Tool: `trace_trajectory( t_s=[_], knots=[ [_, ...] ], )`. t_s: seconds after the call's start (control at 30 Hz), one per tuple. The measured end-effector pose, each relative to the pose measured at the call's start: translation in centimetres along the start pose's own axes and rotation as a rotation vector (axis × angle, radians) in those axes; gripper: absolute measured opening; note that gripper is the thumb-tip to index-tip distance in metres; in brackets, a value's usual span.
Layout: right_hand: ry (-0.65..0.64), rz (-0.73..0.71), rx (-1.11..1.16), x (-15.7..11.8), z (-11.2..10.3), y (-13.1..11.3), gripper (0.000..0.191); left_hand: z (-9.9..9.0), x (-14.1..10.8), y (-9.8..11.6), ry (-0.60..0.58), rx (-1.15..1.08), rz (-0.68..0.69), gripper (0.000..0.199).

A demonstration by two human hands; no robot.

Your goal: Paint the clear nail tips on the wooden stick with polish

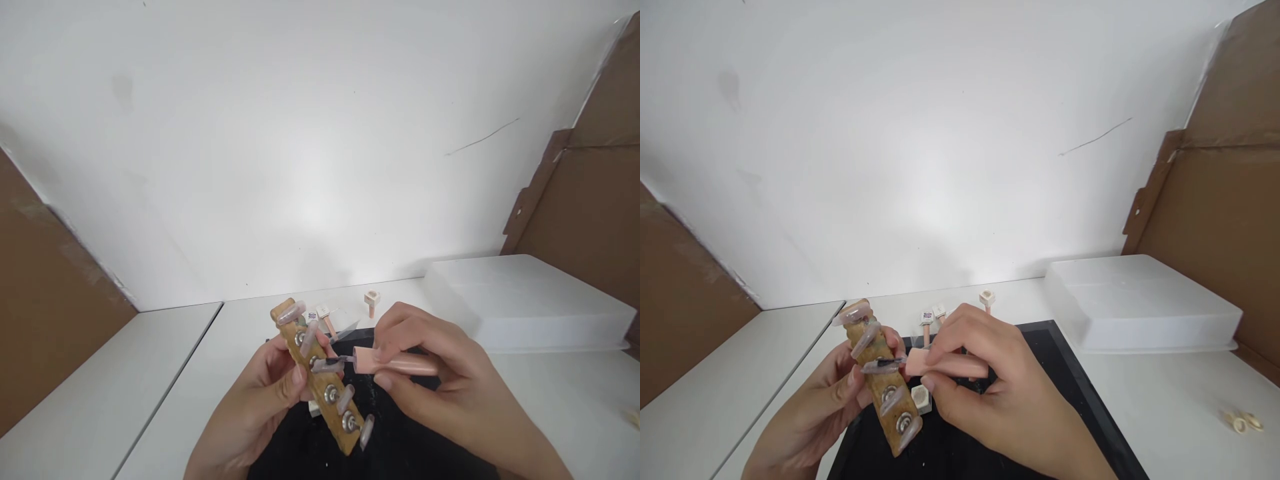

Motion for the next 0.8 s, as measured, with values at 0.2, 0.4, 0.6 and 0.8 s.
trace_trajectory(
  t_s=[0.2, 0.4, 0.6, 0.8],
  knots=[
    [-0.020, -0.009, -0.012, 0.10, -0.03, 0.14, 0.028, -0.22, 0.09, -0.01, 0.013, 0.048, 0.008, 0.024],
    [-0.015, -0.031, -0.033, 0.19, -0.09, -0.10, 0.025, -0.12, 0.09, 0.00, 0.012, 0.051, 0.009, 0.023],
    [-0.017, -0.037, -0.083, 0.26, -0.22, -0.49, 0.024, -0.23, 0.23, 0.02, 0.006, 0.069, 0.024, 0.022],
    [-0.031, -0.038, -0.104, 0.15, -0.20, -0.64, 0.026, -0.34, 0.49, -0.04, -0.031, 0.074, 0.030, 0.022]
  ],
)
Point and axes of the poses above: each hand's wrist, its own x-axis towards the middle knuckle, its own z-axis out of the palm, y = z × x, the point moved 4 cm from there along x, towards the middle knuckle, and after that the axes turned 3 degrees about -x, right-handed, at the moved point
